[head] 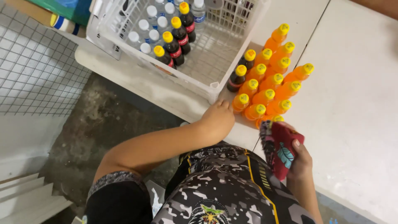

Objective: The person arranges orange and dark-colored bottles on a white table, then wipes the dark bottles with a red cloth. The person places the cleaned bottles into a white plastic crate alongside water bottles and snack packets.

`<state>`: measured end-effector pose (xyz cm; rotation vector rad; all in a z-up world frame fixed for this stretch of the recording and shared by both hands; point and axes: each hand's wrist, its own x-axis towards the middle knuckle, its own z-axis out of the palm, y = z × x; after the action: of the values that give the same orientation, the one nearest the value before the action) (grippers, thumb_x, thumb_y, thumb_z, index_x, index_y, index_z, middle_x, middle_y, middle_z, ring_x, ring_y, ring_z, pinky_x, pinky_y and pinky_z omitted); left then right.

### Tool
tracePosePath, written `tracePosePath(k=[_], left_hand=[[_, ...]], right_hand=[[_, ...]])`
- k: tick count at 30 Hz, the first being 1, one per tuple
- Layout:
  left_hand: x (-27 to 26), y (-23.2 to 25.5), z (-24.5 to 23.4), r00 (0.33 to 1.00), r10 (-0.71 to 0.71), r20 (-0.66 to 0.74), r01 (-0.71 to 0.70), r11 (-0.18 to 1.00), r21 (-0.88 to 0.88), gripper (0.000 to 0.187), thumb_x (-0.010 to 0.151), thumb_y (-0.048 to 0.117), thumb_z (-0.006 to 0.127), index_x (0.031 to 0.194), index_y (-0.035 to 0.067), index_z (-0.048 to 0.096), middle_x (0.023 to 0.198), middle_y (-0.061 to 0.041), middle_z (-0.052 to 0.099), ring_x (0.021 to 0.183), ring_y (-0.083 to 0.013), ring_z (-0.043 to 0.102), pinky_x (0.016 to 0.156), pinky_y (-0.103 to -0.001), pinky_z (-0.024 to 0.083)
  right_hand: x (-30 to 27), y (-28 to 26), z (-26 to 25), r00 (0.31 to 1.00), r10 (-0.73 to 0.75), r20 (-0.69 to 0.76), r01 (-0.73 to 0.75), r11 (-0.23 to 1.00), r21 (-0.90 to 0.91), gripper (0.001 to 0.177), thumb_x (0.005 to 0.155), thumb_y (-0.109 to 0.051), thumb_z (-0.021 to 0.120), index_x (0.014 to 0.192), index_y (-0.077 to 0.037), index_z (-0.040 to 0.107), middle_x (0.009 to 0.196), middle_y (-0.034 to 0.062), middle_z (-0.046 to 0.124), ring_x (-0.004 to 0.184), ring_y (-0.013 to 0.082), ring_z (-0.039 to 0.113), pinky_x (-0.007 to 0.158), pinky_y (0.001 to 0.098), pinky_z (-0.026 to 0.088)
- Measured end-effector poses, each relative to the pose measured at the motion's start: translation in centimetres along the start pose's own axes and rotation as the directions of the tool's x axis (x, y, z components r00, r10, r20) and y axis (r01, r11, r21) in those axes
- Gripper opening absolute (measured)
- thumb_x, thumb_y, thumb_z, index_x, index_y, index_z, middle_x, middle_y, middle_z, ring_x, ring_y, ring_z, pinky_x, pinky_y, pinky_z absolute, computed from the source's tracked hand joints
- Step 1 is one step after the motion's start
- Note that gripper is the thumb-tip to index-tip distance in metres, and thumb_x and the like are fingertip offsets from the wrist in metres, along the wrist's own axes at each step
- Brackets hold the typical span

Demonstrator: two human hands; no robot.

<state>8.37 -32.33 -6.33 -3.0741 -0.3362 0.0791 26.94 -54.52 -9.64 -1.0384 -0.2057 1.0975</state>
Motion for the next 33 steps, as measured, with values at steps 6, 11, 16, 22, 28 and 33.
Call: tracePosePath(k=[6, 11, 16, 22, 28, 33], left_hand=[[-1.4, -1.3, -10.5, 0.975, 0.223, 0.017, -0.164, 0.767, -0.62, 0.062, 0.078, 0.059, 0.072, 0.12, 0.015, 0.065, 0.11, -0.008, 0.066, 0.093, -0.032, 0.072, 0.071, -0.049, 0.06], [-0.5, 2.1, -11.2, 0.819, 0.014, -0.574, -0.525, 0.421, -0.739, 0.048, 0.098, 0.039, 0.067, 0.122, 0.0, 0.053, 0.11, -0.022, 0.061, 0.108, -0.0425, 0.067, 0.097, -0.051, 0.056], [-0.3, 3.8, -7.2, 0.783, -0.401, -0.475, -0.447, 0.168, -0.878, 0.034, 0.105, 0.027, 0.062, 0.13, 0.006, 0.055, 0.11, -0.007, 0.06, 0.107, -0.0278, 0.064, 0.1, -0.042, 0.052], [-1.7, 1.0, -10.3, 0.84, -0.527, -0.126, -0.274, -0.212, -0.938, 0.063, 0.109, 0.054, 0.044, 0.143, 0.001, 0.052, 0.127, -0.021, 0.063, 0.122, -0.0355, 0.062, 0.111, -0.055, 0.046], [-1.3, 5.7, -8.6, 0.86, -0.45, -0.24, -0.509, -0.72, -0.473, 0.079, 0.098, 0.049, 0.065, 0.155, 0.003, 0.037, 0.123, -0.024, 0.066, 0.106, -0.0326, 0.069, 0.096, -0.051, 0.057], [0.5, 5.8, -9.2, 0.79, -0.474, -0.39, -0.61, -0.677, -0.413, 0.056, 0.093, 0.006, 0.073, 0.14, -0.004, 0.044, 0.097, -0.031, 0.068, 0.083, -0.0413, 0.073, 0.077, -0.049, 0.061]], right_hand=[[0.2, -2.2, 5.0, 0.929, -0.36, 0.092, 0.371, 0.905, -0.207, 0.108, 0.07, -0.059, 0.068, 0.154, 0.003, 0.039, 0.134, 0.0228, 0.059, 0.123, 0.0358, 0.062, 0.108, 0.0494, 0.051], [4.9, -1.0, 1.6, 0.839, -0.308, 0.449, 0.341, 0.94, 0.008, 0.136, 0.036, -0.057, 0.093, 0.146, 0.006, 0.043, 0.138, 0.0307, 0.057, 0.121, 0.0416, 0.064, 0.103, 0.0518, 0.053], [1.1, -2.7, 8.0, 0.887, -0.126, 0.445, 0.121, 0.992, 0.04, 0.045, 0.066, -0.017, 0.081, 0.103, 0.003, 0.066, 0.07, 0.0161, 0.072, 0.053, 0.0189, 0.071, 0.059, 0.0292, 0.056], [-0.3, 4.9, 9.0, 0.486, -0.017, 0.874, -0.537, 0.783, 0.314, 0.102, 0.082, -0.041, 0.083, 0.149, 0.015, 0.03, 0.137, 0.0403, 0.051, 0.122, 0.0519, 0.053, 0.1, 0.0702, 0.035], [0.0, 4.3, 4.1, 0.466, 0.364, 0.806, -0.692, 0.717, 0.076, 0.094, 0.069, -0.06, 0.075, 0.131, 0.005, 0.048, 0.11, 0.0212, 0.061, 0.083, 0.0403, 0.065, 0.065, 0.0428, 0.057], [-0.1, 3.5, 4.0, 0.496, 0.337, 0.801, -0.655, 0.75, 0.09, 0.097, 0.072, -0.077, 0.066, 0.124, 0.004, 0.055, 0.104, 0.0224, 0.065, 0.083, 0.0426, 0.067, 0.069, 0.0472, 0.058]])
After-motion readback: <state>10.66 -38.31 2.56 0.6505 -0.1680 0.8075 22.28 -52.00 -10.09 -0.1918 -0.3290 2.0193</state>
